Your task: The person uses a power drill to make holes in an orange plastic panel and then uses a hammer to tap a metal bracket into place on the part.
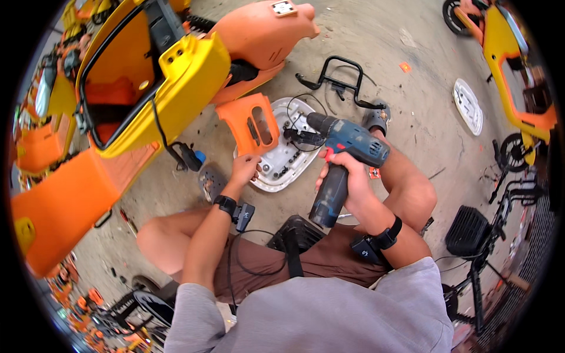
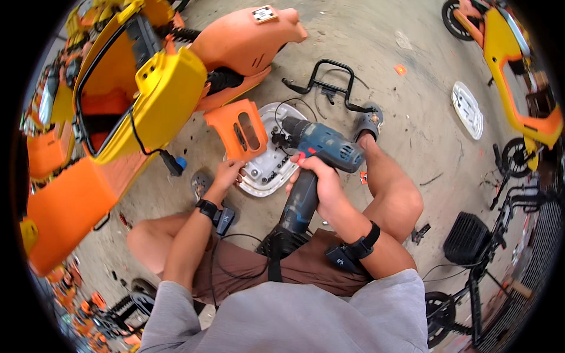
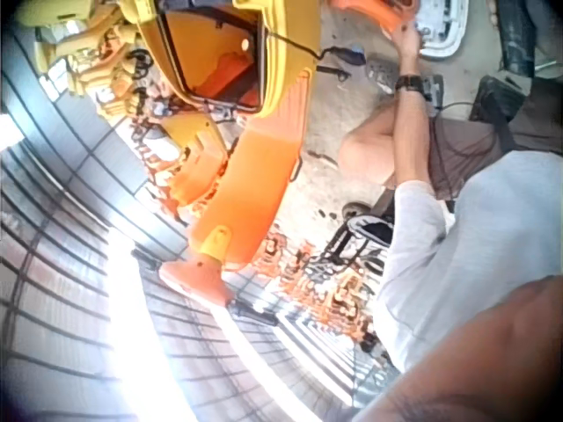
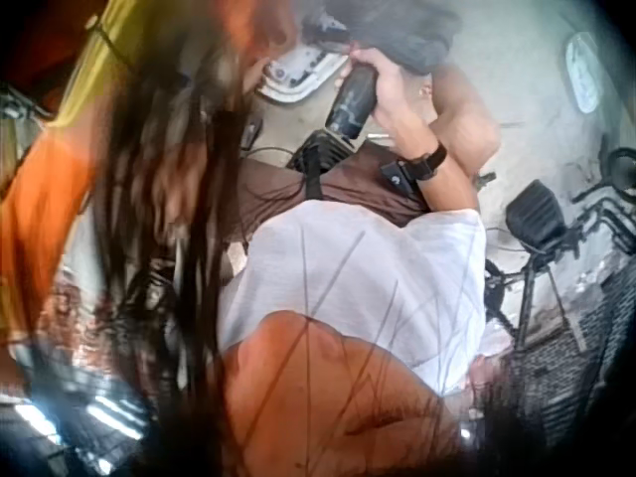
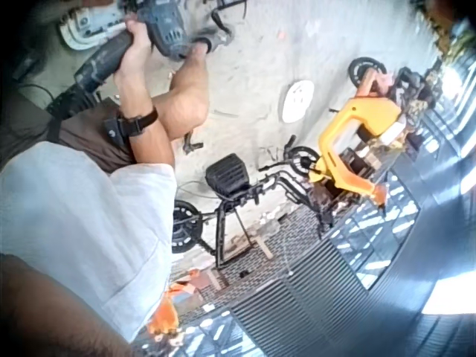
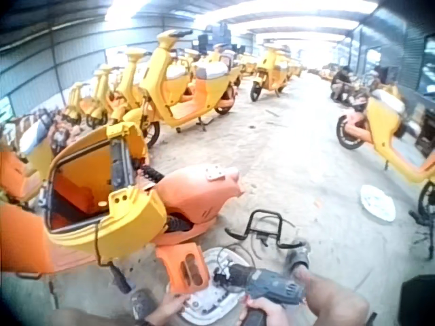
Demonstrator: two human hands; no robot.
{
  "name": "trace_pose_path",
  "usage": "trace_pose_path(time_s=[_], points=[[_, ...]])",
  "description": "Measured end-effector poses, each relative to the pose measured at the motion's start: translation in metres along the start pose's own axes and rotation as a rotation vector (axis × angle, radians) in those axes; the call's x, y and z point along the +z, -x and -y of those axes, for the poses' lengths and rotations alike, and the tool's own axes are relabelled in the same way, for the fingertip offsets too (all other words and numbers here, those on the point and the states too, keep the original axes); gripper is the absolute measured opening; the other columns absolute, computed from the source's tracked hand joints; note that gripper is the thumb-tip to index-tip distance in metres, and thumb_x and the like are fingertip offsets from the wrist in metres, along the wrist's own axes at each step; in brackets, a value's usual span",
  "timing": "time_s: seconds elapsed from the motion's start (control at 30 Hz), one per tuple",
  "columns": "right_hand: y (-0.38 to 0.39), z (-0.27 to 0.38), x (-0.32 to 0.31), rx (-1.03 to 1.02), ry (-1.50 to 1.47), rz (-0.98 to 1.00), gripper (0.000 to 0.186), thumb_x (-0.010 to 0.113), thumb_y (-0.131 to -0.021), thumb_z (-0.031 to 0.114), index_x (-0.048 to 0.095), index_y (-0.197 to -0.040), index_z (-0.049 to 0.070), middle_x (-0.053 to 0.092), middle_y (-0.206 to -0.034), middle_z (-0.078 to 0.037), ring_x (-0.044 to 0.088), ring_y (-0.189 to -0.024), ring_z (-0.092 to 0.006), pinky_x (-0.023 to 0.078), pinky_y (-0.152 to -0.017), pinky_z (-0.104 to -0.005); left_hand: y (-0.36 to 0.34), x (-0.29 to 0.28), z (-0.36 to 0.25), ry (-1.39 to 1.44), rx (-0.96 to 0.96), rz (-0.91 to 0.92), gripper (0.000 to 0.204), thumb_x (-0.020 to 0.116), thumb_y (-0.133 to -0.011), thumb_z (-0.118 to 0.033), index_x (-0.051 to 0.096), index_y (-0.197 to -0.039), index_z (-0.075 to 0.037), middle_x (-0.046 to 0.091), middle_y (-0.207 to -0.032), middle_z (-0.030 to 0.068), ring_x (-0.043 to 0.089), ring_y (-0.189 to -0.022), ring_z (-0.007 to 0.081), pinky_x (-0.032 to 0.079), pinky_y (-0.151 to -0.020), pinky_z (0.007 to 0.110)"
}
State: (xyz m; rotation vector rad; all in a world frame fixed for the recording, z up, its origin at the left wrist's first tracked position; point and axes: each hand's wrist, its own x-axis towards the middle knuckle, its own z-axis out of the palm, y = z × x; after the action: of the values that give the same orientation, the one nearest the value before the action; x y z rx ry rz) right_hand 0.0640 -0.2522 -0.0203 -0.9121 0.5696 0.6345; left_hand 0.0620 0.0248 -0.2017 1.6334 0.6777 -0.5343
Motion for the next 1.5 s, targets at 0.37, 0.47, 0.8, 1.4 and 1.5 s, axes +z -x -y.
trace_pose_path(time_s=[0.37, 0.47, 0.8, 1.4, 1.5], points=[[0.002, -0.018, -0.022, 0.178, 0.036, -0.056, 0.029, 0.06, -0.084, 0.022, 0.058, -0.103, 0.0, 0.063, -0.072, -0.012, 0.065, -0.061, -0.0242, 0.054, -0.059, -0.0353, -0.113, -0.005, 0.007, -0.6, 0.363, -0.446, 0.035, 0.068, -0.082, -0.032, 0.067, -0.078, 0.002, 0.067, -0.076, 0.0225, 0.067, -0.076, 0.039, 0.052, -0.07, 0.045], [0.002, -0.02, -0.026, 0.234, 0.033, -0.092, 0.026, 0.062, -0.083, 0.022, 0.057, -0.098, 0.001, 0.063, -0.072, -0.012, 0.065, -0.061, -0.0241, 0.053, -0.057, -0.0357, -0.111, 0.002, 0.007, -0.594, 0.44, -0.393, 0.031, 0.067, -0.085, -0.025, 0.063, -0.074, 0.004, 0.064, -0.068, 0.0191, 0.064, -0.065, 0.032, 0.049, -0.062, 0.042], [-0.011, -0.037, -0.043, 0.188, 0.07, -0.261, 0.025, 0.06, -0.083, 0.026, 0.057, -0.095, 0.004, 0.061, -0.072, -0.011, 0.064, -0.064, -0.0253, 0.053, -0.063, -0.0385, 0.072, 0.018, -0.074, -0.44, 0.716, -0.098, 0.023, 0.065, -0.088, -0.016, 0.061, -0.076, 0.003, 0.06, -0.062, 0.0183, 0.061, -0.055, 0.0292, 0.046, -0.053, 0.038], [-0.119, -0.145, -0.158, 0.535, 0.345, -0.439, 0.034, 0.058, -0.086, 0.021, 0.05, -0.104, -0.006, 0.061, -0.078, -0.019, 0.064, -0.066, -0.0314, 0.058, -0.064, -0.0443, 0.165, -0.019, -0.155, -0.08, 1.214, -0.012, 0.01, 0.066, -0.084, -0.006, 0.064, -0.078, 0.001, 0.059, -0.067, 0.0162, 0.058, -0.058, 0.0322, 0.045, -0.053, 0.038], [-0.121, -0.147, -0.159, 0.628, 0.363, -0.451, 0.037, 0.06, -0.085, 0.024, 0.052, -0.104, -0.006, 0.063, -0.08, -0.019, 0.065, -0.068, -0.032, 0.058, -0.066, -0.0444, 0.173, -0.024, -0.157, -0.092, 1.211, 0.031, 0.009, 0.065, -0.083, -0.005, 0.064, -0.077, 0.001, 0.06, -0.069, 0.0166, 0.058, -0.062, 0.0343, 0.045, -0.055, 0.039]])
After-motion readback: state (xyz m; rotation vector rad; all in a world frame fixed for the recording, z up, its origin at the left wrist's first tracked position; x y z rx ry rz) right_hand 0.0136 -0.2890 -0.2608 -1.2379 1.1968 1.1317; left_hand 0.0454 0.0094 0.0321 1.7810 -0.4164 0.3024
